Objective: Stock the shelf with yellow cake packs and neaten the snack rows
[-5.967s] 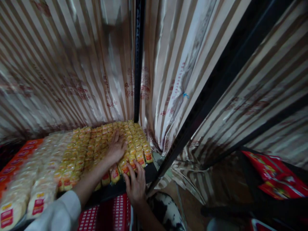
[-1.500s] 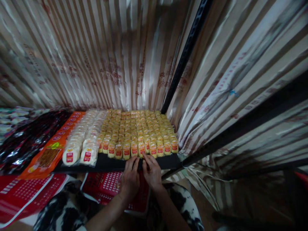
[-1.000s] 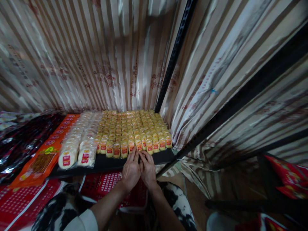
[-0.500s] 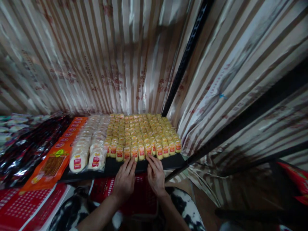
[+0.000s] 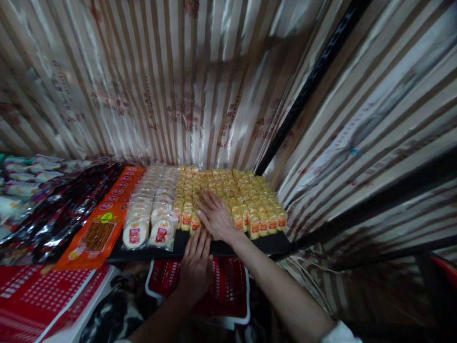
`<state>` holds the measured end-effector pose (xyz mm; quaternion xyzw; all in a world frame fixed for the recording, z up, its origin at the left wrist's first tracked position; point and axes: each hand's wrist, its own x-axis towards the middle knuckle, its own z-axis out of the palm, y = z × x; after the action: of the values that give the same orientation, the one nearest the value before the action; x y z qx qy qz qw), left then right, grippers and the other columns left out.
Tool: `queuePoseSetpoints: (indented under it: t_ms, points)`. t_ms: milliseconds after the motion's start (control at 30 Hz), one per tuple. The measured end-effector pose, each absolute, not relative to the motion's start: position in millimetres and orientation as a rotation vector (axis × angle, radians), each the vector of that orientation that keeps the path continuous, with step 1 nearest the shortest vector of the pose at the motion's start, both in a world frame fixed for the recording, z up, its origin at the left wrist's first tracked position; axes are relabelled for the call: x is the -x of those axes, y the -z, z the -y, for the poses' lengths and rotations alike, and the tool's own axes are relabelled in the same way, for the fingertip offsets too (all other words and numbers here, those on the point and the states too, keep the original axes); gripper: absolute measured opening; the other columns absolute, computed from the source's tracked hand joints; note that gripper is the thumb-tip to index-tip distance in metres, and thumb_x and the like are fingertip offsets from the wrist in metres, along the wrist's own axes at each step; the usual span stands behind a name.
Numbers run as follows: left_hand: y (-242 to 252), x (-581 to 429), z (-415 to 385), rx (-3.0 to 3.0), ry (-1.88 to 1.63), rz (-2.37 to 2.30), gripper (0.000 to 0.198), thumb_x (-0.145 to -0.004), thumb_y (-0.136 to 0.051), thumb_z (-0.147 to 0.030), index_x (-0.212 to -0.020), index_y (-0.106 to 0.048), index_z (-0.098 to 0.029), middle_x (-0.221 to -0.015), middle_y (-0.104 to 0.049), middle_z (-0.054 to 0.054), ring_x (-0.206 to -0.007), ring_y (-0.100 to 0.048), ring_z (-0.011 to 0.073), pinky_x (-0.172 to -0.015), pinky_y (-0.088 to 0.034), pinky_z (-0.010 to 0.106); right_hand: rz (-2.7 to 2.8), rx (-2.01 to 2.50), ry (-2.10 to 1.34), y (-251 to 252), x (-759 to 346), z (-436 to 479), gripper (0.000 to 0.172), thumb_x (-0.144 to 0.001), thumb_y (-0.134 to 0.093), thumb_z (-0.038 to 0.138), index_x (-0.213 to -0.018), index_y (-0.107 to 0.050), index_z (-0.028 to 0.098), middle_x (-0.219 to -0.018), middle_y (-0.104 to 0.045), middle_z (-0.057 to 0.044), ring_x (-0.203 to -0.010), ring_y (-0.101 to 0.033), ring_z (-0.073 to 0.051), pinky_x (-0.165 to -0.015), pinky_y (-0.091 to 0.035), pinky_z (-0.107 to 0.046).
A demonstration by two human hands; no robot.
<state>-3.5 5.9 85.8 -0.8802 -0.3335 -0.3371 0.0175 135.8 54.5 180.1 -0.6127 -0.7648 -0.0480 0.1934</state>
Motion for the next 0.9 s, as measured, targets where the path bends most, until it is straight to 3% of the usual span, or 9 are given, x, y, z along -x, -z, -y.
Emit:
queuePoseSetpoints:
  t_ms: [300, 900]
  points:
    - [-85, 3, -12, 2.752, 1.033, 1.156, 0.049, -0.088, -0.039, -0.022, -0.136, -0.037, -0.012, -0.142, -0.040, 0.012, -0.135, -0.029, 0.0249, -0.106, -0.035, 0.046, 2.320, 1.981, -0.230, -183, -110, -117, 0.051, -0.094, -0.028, 0.050, -0.140, -0.034, 0.028, -0.151, -0.020, -0.003, -0.140, -0.009, -0.029, -0.111, -0.013, -0.050]
    - [-82, -1, -14, 2.831, 1.025, 1.207, 0.045, -0.087, -0.042, -0.024, -0.131, -0.045, -0.013, -0.139, -0.044, 0.012, -0.132, -0.035, 0.0248, -0.105, -0.037, 0.046, 2.372, 1.798, -0.067, -176, -98, -127, 0.046, -0.095, -0.031, 0.045, -0.136, -0.042, 0.029, -0.148, -0.029, -0.003, -0.139, -0.016, -0.028, -0.110, -0.014, -0.050]
